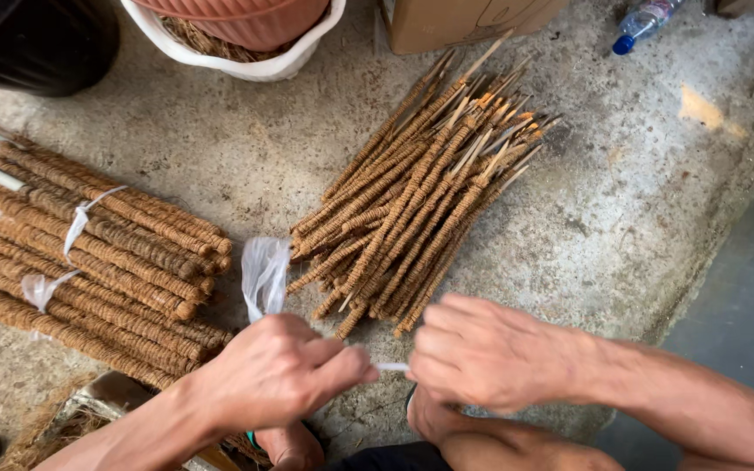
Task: The person gathers loose broom sticks, aligns them into a bundle, and ties them together using a white plastic strip. The person repeats this process to create multiple finished broom bundles.
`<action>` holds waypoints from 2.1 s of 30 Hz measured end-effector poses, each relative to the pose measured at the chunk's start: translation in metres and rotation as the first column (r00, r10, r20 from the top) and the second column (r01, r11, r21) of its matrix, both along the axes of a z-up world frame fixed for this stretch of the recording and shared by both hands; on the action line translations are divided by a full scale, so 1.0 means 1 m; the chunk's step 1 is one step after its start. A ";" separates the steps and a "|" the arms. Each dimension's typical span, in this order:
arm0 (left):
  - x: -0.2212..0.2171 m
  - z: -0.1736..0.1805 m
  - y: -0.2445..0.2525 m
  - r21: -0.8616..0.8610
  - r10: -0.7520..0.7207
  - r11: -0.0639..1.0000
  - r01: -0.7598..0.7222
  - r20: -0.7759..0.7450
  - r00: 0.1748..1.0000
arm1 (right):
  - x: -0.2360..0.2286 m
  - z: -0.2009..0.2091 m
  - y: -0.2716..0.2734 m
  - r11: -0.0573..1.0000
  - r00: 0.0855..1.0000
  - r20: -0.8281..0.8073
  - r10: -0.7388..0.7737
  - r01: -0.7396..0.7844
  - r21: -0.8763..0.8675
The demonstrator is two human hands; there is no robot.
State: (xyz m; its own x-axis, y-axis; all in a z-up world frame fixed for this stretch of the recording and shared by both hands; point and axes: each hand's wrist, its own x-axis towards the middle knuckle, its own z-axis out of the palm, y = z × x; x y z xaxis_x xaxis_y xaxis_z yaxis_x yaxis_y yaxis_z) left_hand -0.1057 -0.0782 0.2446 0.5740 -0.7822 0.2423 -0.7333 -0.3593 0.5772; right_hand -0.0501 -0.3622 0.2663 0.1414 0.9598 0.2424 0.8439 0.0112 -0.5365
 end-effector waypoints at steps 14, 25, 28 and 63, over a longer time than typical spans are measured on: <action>0.007 -0.019 0.004 0.053 0.300 0.943 -0.328 -0.565 0.769 | 0.006 -0.062 -0.025 0.892 0.740 -0.550 -0.387 0.453 -0.019; 0.049 -0.040 -0.029 -0.148 0.248 0.670 -0.727 -0.879 0.408 | 0.012 -0.120 0.064 0.846 0.379 -0.878 -0.291 0.531 -0.051; 0.058 -0.040 -0.014 -0.036 0.466 0.778 -0.628 -0.637 0.614 | 0.026 -0.123 0.062 0.817 0.169 -0.922 -0.348 0.538 -0.210; 0.166 -0.152 0.175 0.474 0.480 0.251 -0.844 0.697 0.533 | 0.072 -0.116 0.021 0.757 0.707 -0.272 -0.653 0.606 -0.243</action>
State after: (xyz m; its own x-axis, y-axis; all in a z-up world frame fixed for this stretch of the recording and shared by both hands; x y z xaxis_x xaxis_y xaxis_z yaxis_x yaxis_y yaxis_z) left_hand 0.0604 0.0967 0.0929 0.9793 -0.1245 0.1597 -0.0575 -0.9271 -0.3703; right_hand 0.0216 -0.3415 0.1503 0.7701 0.6362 -0.0464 0.4074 -0.5465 -0.7316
